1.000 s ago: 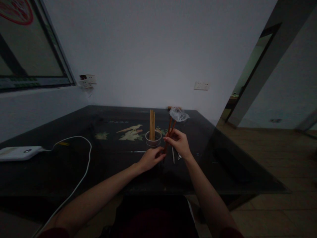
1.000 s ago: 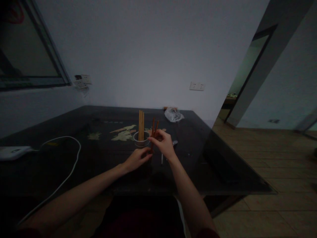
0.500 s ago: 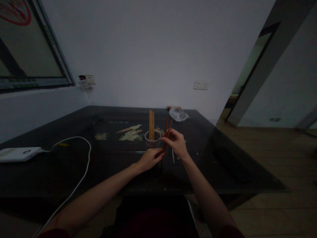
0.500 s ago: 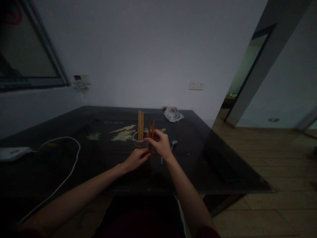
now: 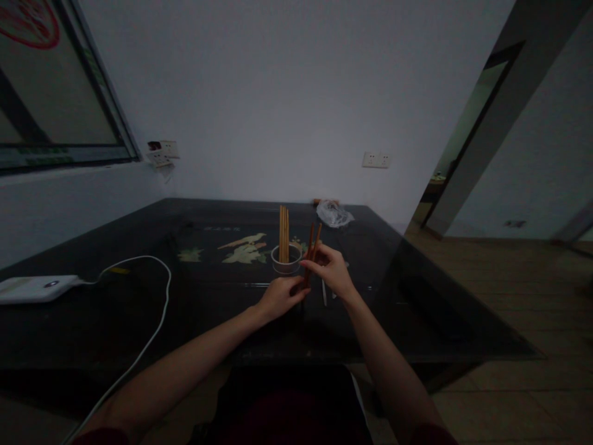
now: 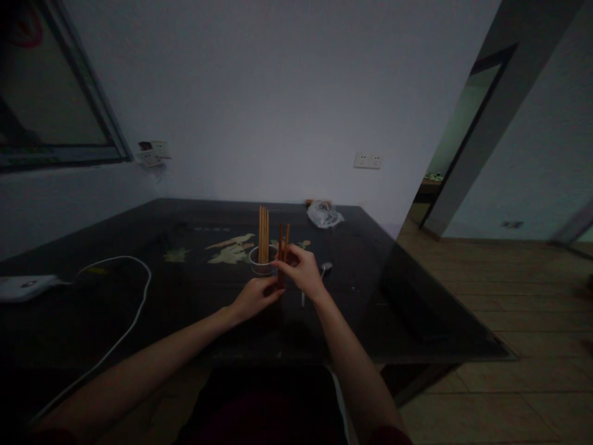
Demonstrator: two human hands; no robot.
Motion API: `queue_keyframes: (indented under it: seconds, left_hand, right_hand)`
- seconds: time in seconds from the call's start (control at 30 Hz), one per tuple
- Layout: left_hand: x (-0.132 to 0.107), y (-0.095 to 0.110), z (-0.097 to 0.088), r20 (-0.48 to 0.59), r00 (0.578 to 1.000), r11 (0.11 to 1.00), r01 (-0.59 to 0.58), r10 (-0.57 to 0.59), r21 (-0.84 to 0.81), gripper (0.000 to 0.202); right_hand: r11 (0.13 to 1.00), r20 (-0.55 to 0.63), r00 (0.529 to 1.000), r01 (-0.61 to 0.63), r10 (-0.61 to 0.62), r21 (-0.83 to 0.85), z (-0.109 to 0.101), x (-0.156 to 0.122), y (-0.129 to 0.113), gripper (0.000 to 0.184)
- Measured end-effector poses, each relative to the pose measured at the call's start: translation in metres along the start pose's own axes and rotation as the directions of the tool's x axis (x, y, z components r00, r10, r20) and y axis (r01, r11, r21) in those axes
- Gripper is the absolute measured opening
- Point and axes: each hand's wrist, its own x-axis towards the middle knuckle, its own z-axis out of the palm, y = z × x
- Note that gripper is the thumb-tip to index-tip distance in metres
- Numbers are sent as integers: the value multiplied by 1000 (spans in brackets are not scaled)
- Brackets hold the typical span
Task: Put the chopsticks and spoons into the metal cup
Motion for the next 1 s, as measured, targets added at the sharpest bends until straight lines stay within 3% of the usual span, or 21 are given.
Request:
queue_keyframes:
  seconds: [0.4, 1.0]
  left_hand:
    - [1, 2, -3, 33, 999, 999, -35, 36, -13, 25]
    - [0, -1, -4, 59, 997, 999, -45, 44, 22, 28]
  right_hand:
    - [984, 37, 997, -69, 64, 167, -7, 0, -7, 29]
    - [981, 60, 994, -103, 94, 165, -14, 1, -4, 28]
